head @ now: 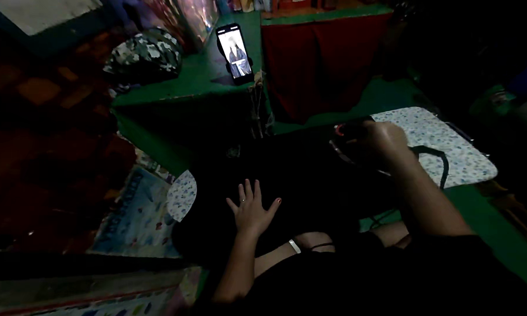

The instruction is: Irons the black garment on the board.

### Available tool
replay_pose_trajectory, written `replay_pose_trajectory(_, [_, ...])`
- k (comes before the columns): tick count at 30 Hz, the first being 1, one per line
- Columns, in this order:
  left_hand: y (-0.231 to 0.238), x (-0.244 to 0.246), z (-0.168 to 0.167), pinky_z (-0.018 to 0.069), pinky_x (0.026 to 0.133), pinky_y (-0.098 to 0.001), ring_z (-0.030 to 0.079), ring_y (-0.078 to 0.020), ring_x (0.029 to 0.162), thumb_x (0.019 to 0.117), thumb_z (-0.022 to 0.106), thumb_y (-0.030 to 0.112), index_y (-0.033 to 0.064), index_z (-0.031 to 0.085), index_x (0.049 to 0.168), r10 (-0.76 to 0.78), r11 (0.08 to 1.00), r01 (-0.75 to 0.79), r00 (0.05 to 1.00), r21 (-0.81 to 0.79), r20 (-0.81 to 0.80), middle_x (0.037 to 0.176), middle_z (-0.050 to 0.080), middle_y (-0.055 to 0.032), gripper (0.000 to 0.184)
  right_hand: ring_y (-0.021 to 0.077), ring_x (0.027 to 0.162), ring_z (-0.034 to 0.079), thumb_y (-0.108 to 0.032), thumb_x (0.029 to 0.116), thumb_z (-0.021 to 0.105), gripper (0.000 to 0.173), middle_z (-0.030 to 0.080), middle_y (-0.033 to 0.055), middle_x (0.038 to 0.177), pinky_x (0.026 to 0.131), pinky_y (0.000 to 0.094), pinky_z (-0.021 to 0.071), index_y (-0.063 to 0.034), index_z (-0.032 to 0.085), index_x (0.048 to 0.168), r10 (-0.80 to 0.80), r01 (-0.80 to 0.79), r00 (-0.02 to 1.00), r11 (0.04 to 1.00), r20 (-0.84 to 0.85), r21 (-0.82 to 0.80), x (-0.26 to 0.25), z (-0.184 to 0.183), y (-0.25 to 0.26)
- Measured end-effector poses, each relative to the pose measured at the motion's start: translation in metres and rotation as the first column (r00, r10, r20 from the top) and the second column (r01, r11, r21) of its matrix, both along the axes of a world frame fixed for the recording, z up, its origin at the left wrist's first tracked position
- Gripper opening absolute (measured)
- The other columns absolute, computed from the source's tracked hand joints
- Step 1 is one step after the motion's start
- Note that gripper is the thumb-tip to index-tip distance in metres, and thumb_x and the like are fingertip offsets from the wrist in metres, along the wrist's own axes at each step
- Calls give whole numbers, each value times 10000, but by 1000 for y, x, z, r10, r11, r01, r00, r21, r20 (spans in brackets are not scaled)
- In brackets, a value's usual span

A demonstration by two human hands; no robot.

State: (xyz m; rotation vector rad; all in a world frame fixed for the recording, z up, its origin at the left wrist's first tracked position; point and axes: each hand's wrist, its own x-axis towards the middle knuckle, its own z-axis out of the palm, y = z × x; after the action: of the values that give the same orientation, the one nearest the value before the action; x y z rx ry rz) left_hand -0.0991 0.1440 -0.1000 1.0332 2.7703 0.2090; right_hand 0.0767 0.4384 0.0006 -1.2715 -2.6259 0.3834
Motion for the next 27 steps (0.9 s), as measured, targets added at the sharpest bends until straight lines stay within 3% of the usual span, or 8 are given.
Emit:
replay_pose_trajectory(7, [0, 1, -2, -13, 1189, -726, 68, -352, 1591, 931, 378, 801, 159, 203, 1652, 3, 1000, -3, 1000, -1, -30, 1724, 125, -115, 981, 531, 1211, 604, -366, 970, 719, 509, 637, 341, 1266, 937, 730, 465, 73, 654, 1219, -384, 384, 923, 923, 4, -40, -20, 8, 110])
replay_pose_trajectory(12, [-2, 3, -2, -12, 1187, -730, 83, -359, 1589, 931, 387, 796, 152, 216, 1649, 7, 1000, -7, 999, 12, -36, 1719, 142, -126, 979, 517, 1251, 582, -377, 953, 733, 552, 616, 345, 1298, 963, 716, 454, 103, 643, 1212, -433, 433, 901, 897, 22, -86, -16, 14, 123])
replay_pose_trajectory(15, [-3, 6, -1, -13, 1191, -725, 84, -357, 1589, 931, 378, 801, 140, 222, 1646, 10, 1000, -10, 999, 5, -32, 1717, 147, -133, 986, 527, 1228, 594, -407, 959, 733, 559, 631, 342, 1271, 961, 731, 455, 84, 649, 1212, -338, 341, 940, 936, 55, -90, -4, 13, 119])
replay_pose_trajectory(20, [-5, 7, -3, -15, 1188, -733, 107, -385, 1582, 935, 405, 787, 109, 247, 1636, 8, 1000, -7, 999, 22, -36, 1708, 161, -169, 987, 538, 1135, 621, -387, 931, 778, 523, 661, 338, 1159, 941, 741, 450, 65, 667, 1168, -24, 31, 997, 994, 72, -108, 25, 4, 85])
replay_pose_trajectory(27, [-10, 7, -14, -32, 1184, -731, 74, -370, 1588, 932, 450, 768, 93, 234, 1636, 3, 997, 2, 998, 83, -59, 1712, 138, -168, 999, 429, 923, 692, -322, 842, 872, 370, 730, 214, 943, 828, 699, 497, -41, 756, 1053, 405, -405, 914, 908, -19, -108, 51, -2, -8])
